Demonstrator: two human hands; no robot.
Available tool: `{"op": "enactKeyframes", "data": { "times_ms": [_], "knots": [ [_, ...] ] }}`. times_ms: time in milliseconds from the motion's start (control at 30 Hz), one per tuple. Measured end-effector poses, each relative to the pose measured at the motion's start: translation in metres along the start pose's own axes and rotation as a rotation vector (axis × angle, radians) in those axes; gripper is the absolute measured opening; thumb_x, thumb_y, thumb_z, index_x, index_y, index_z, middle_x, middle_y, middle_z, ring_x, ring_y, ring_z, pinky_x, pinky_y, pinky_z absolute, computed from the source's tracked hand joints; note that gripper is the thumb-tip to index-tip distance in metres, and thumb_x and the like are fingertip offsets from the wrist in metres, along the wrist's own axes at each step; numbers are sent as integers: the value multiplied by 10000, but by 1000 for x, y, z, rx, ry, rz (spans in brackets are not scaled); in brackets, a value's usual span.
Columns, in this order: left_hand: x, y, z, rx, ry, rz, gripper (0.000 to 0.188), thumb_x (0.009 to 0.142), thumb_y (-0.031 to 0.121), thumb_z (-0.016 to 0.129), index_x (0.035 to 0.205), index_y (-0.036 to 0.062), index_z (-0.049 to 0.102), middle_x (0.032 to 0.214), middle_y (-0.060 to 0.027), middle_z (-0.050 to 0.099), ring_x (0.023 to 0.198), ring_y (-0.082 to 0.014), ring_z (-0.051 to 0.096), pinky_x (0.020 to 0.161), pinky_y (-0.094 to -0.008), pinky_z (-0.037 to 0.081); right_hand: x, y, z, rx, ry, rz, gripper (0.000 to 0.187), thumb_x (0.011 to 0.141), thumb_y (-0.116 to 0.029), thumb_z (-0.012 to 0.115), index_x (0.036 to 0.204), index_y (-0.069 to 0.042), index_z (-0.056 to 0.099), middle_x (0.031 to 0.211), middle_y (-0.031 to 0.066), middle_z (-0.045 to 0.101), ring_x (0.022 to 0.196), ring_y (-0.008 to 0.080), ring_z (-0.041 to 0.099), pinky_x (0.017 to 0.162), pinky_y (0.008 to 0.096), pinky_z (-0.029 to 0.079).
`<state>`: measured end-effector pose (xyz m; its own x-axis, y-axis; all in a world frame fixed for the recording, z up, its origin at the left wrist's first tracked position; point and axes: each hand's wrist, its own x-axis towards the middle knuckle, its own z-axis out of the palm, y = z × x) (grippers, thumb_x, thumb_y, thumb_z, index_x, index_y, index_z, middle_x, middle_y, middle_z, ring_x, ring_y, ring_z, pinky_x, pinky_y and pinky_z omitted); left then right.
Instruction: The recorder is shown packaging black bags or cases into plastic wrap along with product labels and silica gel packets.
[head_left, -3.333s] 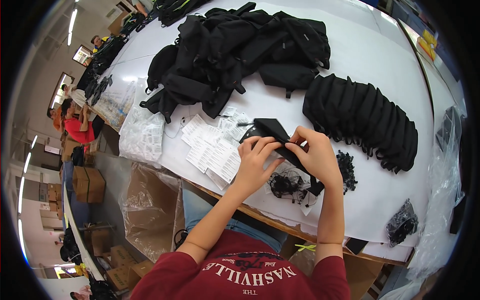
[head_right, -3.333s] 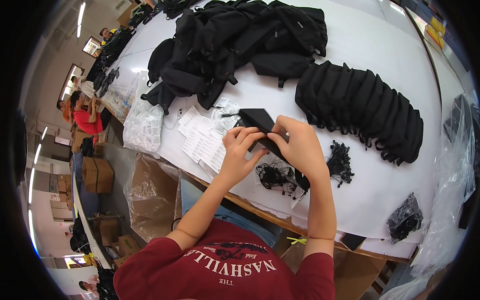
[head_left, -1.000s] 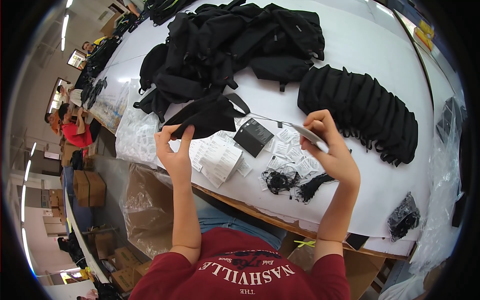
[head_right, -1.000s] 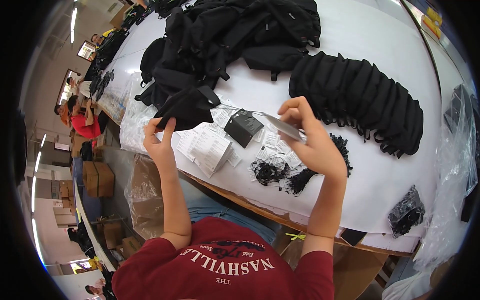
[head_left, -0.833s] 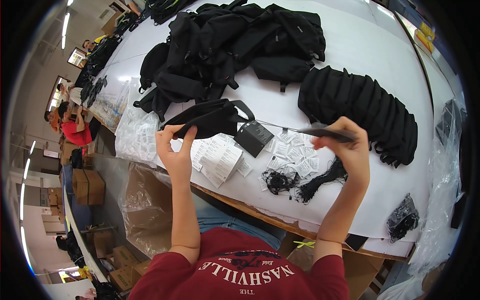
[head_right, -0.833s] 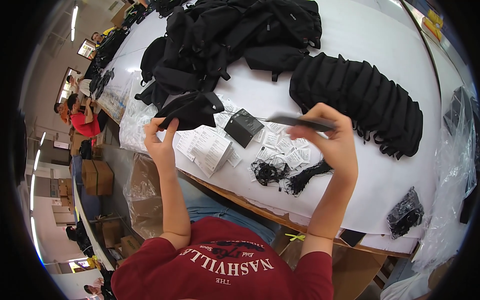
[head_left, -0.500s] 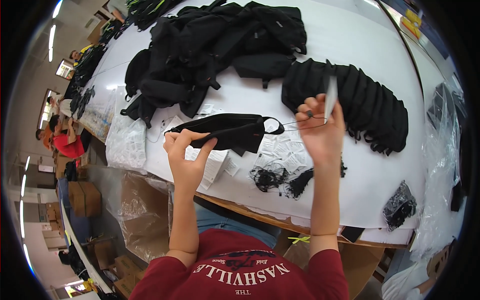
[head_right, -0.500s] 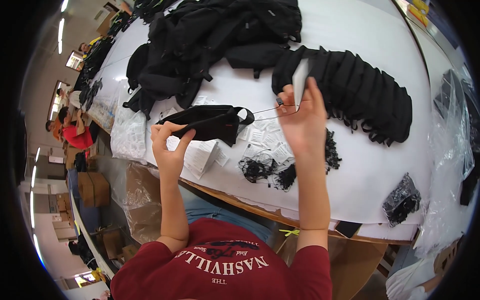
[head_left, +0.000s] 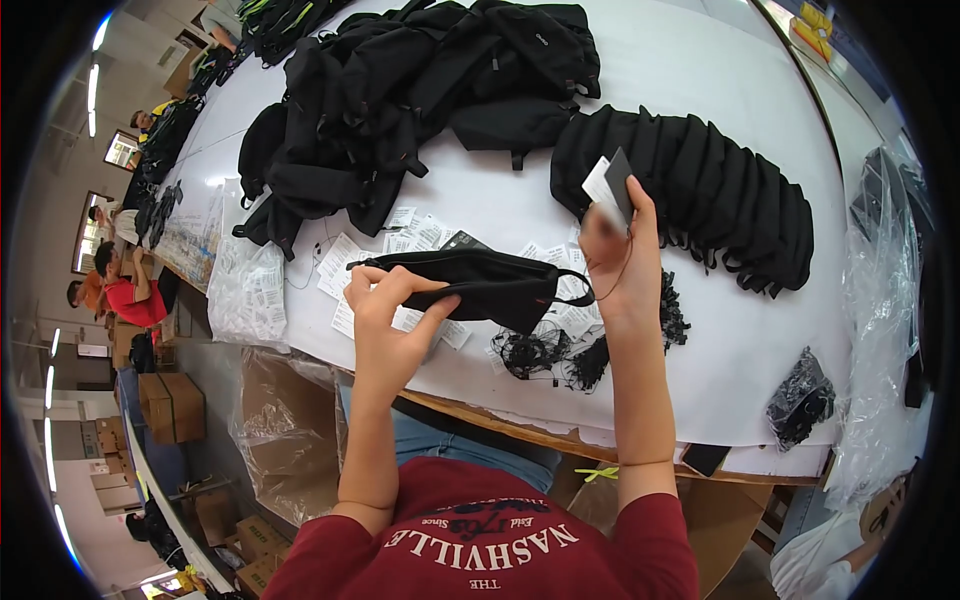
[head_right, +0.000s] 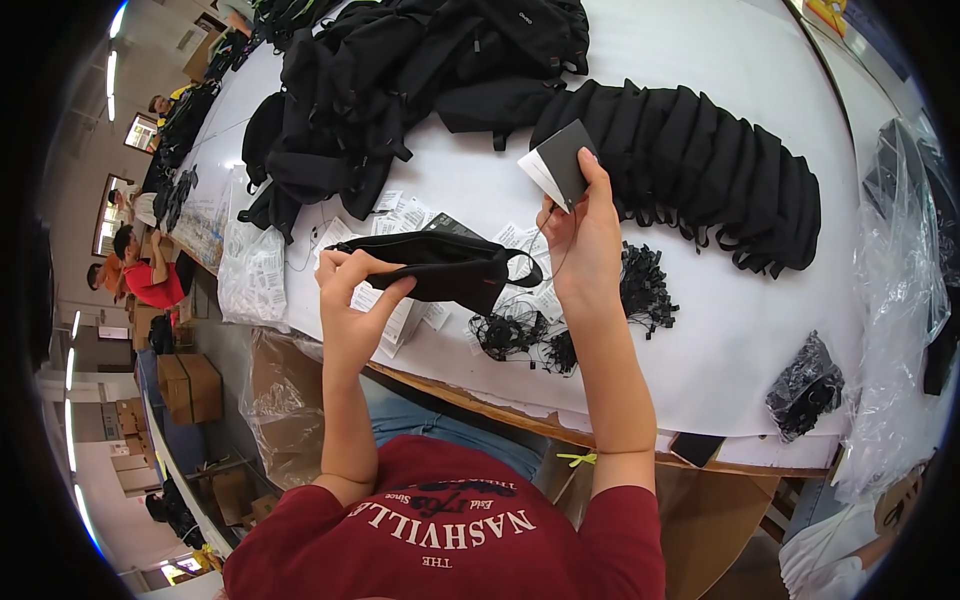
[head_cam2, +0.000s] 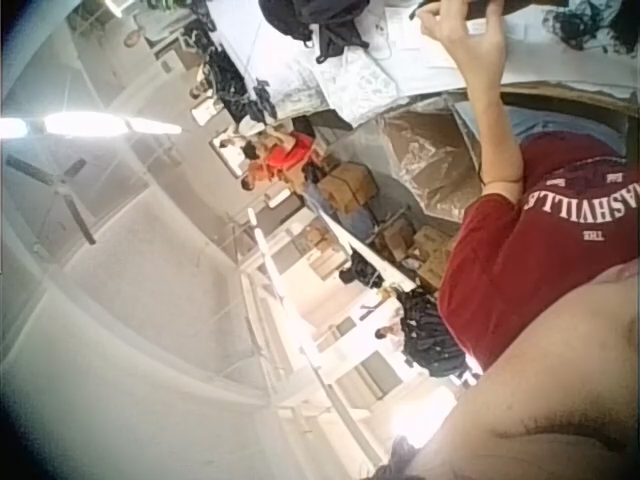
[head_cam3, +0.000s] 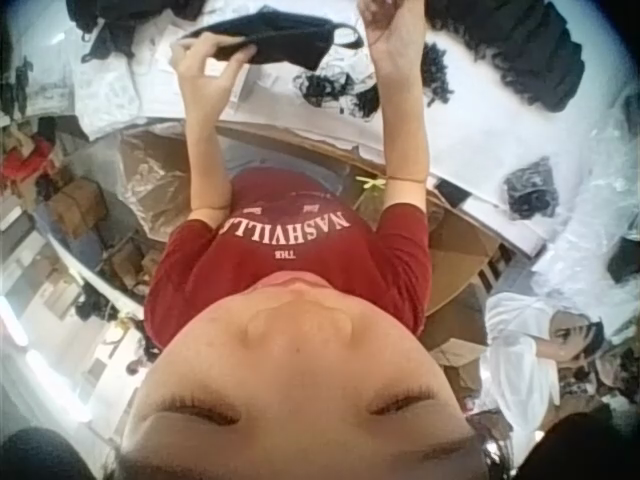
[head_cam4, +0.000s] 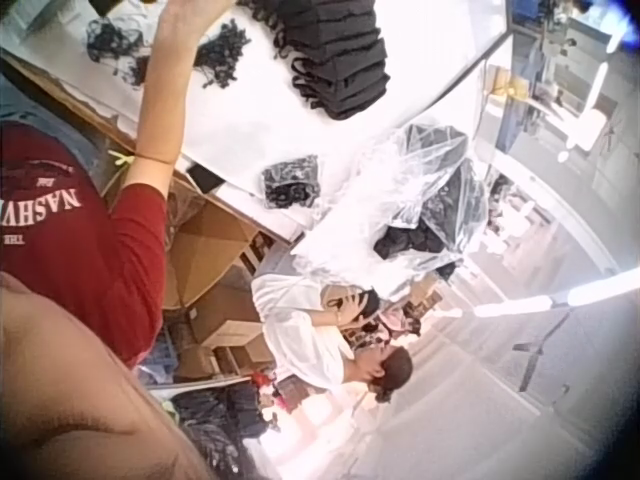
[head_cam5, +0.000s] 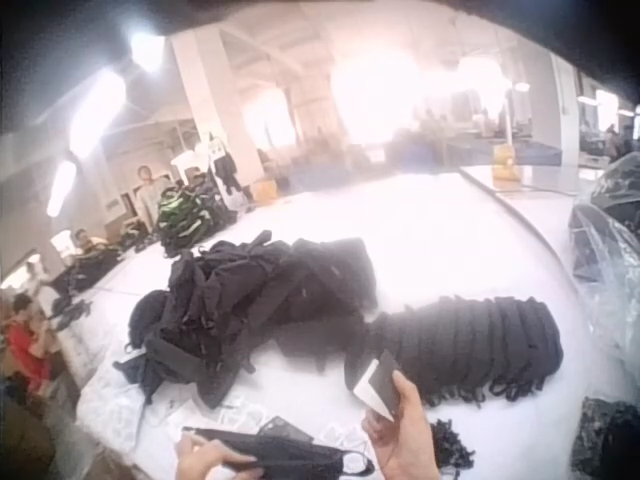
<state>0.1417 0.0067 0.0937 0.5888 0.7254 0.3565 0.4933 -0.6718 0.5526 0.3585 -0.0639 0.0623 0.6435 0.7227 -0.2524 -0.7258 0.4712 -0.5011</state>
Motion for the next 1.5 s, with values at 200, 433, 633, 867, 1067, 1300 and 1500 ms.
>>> {"op": "enactKeyframes", "data": {
  "times_ms": [200, 433, 633, 867, 1067, 1300, 1500],
  "knots": [
    [1, 6, 1, -6, -56, 48, 159, 688, 137, 775, 817, 104, 687, 741, 32, 595, 859, -187, 422, 866, -343, 270, 9, 5, -18, -63, -112, 6, 234, 940, -279, 578, 809, -87, 555, 608, -38, 456, 483, 50, 304, 462, 225, 278],
    [3, 11, 4, 124, -122, 185, 148, 699, 165, 765, 811, 108, 687, 759, 45, 601, 855, -194, 440, 862, -345, 276, -6, -10, -1, -973, -268, -440, 305, 801, -224, 769, 681, -47, 551, 559, -57, 403, 528, 34, 305, 471, 226, 239],
    [12, 18, 13, 196, -180, 293, 149, 700, 192, 754, 802, 120, 673, 892, 51, 588, 906, -210, 444, 850, -367, 289, -23, -10, 2, -1542, -582, -503, 233, 742, -206, 762, 731, -26, 615, 617, 20, 486, 546, 136, 465, 519, 276, 373],
    [20, 17, 19, 212, -147, 352, 154, 713, 180, 739, 829, 118, 660, 1055, 57, 594, 1008, -226, 433, 903, -389, 266, -27, -5, -7, -1677, -687, -536, 160, 871, -175, 624, 843, -26, 677, 803, 81, 524, 762, 222, 523, 658, 323, 431],
    [23, 11, 15, 252, -97, 395, 130, 716, 152, 729, 820, 125, 656, 1045, 91, 600, 1006, -214, 436, 903, -378, 251, -18, -33, -6, -1506, -561, -476, 130, 868, -129, 620, 935, -50, 698, 769, 42, 514, 714, 163, 497, 650, 280, 413],
    [21, 5, 9, 304, 60, 449, 138, 677, 119, 733, 794, 131, 661, 1024, 104, 616, 983, -198, 452, 859, -362, 244, -20, -45, -5, -1441, -584, -402, 100, 792, -78, 675, 884, -72, 715, 755, 5, 529, 667, 113, 474, 599, 249, 387],
    [22, 7, 7, 295, 82, 461, 166, 660, 89, 738, 801, 132, 662, 1029, 104, 614, 986, -198, 449, 857, -364, 243, -24, -41, -7, -1521, -677, -351, 135, 761, -62, 697, 888, -95, 727, 800, 18, 539, 689, 126, 504, 594, 258, 412]
  ]
}}
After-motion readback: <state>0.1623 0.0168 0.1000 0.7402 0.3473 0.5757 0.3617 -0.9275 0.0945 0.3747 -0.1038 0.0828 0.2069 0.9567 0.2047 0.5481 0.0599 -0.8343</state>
